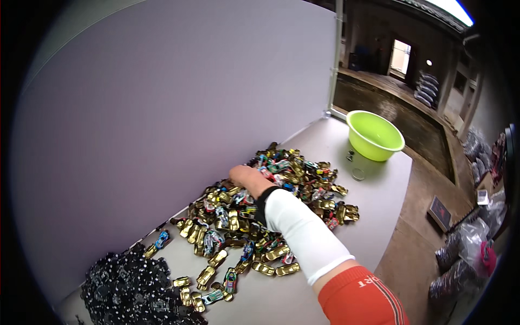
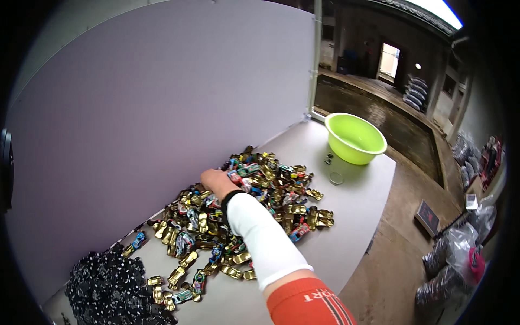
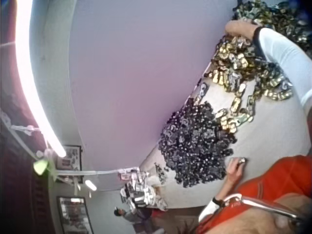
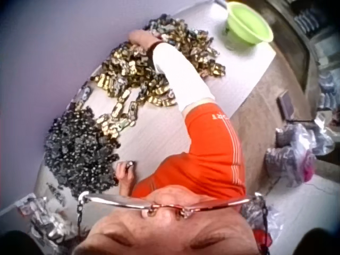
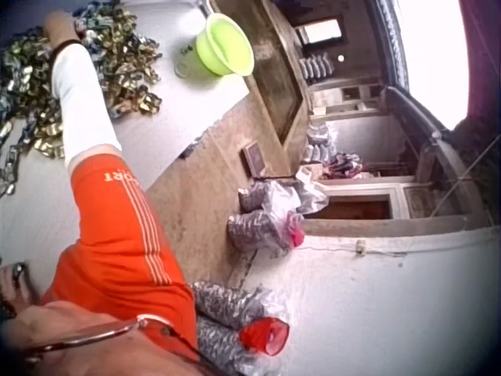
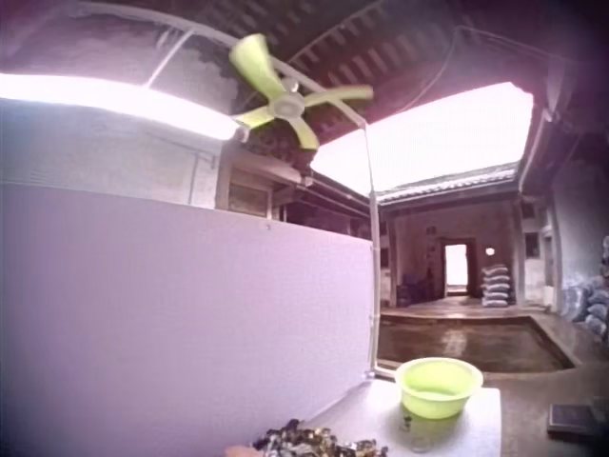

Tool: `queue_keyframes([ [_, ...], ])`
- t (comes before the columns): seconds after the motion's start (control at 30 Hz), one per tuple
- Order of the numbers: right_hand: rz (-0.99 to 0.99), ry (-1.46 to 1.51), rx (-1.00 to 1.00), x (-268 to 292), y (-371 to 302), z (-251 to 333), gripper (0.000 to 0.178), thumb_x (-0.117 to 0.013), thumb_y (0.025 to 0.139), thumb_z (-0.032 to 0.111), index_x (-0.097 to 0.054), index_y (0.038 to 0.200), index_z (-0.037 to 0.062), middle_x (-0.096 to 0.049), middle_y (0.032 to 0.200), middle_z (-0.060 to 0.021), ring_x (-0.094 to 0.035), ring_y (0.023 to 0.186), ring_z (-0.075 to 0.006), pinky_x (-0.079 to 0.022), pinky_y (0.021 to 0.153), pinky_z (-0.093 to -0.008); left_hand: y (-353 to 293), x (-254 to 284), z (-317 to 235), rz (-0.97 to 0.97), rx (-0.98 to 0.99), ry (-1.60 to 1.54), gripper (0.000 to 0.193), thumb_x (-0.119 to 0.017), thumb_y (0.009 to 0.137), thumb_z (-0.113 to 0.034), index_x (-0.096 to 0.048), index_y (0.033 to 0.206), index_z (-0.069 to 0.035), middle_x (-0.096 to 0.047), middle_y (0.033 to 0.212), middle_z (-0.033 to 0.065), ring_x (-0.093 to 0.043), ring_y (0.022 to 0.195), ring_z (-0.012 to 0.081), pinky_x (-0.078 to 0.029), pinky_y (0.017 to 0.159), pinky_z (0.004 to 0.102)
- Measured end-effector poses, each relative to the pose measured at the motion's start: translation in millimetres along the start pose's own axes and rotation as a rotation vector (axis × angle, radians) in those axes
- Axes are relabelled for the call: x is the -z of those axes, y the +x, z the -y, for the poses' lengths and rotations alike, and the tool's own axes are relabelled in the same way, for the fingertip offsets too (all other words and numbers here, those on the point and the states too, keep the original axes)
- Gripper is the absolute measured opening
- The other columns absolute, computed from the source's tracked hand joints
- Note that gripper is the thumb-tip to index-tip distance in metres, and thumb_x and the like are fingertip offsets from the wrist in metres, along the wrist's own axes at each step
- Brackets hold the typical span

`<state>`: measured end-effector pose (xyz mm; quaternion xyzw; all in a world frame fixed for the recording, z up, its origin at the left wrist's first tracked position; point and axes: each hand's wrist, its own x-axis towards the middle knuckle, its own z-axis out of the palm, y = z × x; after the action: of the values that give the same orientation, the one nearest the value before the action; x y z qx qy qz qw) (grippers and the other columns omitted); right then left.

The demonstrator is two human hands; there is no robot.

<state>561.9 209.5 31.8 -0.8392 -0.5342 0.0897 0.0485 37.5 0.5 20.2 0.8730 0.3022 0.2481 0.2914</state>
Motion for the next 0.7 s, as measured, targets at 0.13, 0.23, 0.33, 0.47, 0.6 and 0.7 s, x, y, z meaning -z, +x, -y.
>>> queue_keyframes([
  [0.13, 0.178, -0.097, 0.010, 7, -33, 12, 0.037, -0.051, 0.080, 0.014, -0.056, 0.115, 0.0251, -0.060, 0.108, -0.0098, -0.057, 0.099, -0.0304, -0.047, 0.084, -0.0394, -10, -7, 20, -0.054, -0.107, 0.046, 0.011, -0.061, 0.071, 0.001, -0.059, 0.081, -0.001, -0.055, 0.072, 0.0142, -0.052, 0.061, 0.0287, -0.043, 0.052, 0.0345],
  [0.23, 0.165, -0.042, 0.041, 8, -59, 16, 0.034, -0.053, 0.077, 0.009, -0.059, 0.109, 0.0184, -0.060, 0.108, -0.0101, -0.057, 0.100, -0.0309, -0.045, 0.085, -0.0409, -9, -6, 14, -0.040, 0.013, -0.031, 0.012, -0.061, 0.070, 0.001, -0.059, 0.081, -0.001, -0.055, 0.072, 0.0136, -0.052, 0.060, 0.0280, -0.043, 0.051, 0.0333],
  [0.33, 0.172, -0.058, 0.056, -1, -66, 10, 0.035, -0.051, 0.077, 0.007, -0.059, 0.110, 0.0178, -0.059, 0.110, -0.0096, -0.055, 0.103, -0.0324, -0.045, 0.085, -0.0442, -6, -4, 10, -0.023, 0.031, -0.043, 0.012, -0.062, 0.070, 0.001, -0.059, 0.082, 0.000, -0.056, 0.073, 0.0136, -0.052, 0.061, 0.0283, -0.044, 0.053, 0.0341],
  [0.47, 0.222, -0.051, -0.001, -8, -69, 7, 0.039, -0.050, 0.079, 0.007, -0.055, 0.114, 0.0236, -0.056, 0.115, -0.0088, -0.051, 0.108, -0.0344, -0.039, 0.086, -0.0542, -6, -3, 12, -0.013, 0.039, -0.060, 0.013, -0.062, 0.070, 0.001, -0.058, 0.082, 0.000, -0.056, 0.073, 0.0133, -0.052, 0.062, 0.0284, -0.044, 0.054, 0.0343],
  [0.6, 0.238, -0.017, -0.029, 0, -75, 22, 0.040, -0.048, 0.080, 0.008, -0.055, 0.115, 0.0254, -0.057, 0.113, -0.0080, -0.052, 0.107, -0.0320, -0.036, 0.087, -0.0566, -6, -3, 8, -0.029, 0.071, -0.090, 0.013, -0.063, 0.070, 0.001, -0.058, 0.082, 0.000, -0.056, 0.073, 0.0132, -0.053, 0.062, 0.0284, -0.044, 0.055, 0.0342],
  [0.7, 0.116, 0.082, 0.018, 14, -74, 16, 0.040, -0.047, 0.083, 0.010, -0.053, 0.118, 0.0265, -0.057, 0.112, -0.0100, -0.053, 0.105, -0.0300, -0.042, 0.087, -0.0476, -2, 0, 12, -0.007, 0.071, -0.108, 0.013, -0.063, 0.070, 0.001, -0.059, 0.082, -0.001, -0.056, 0.074, 0.0132, -0.053, 0.063, 0.0284, -0.044, 0.055, 0.0342],
])
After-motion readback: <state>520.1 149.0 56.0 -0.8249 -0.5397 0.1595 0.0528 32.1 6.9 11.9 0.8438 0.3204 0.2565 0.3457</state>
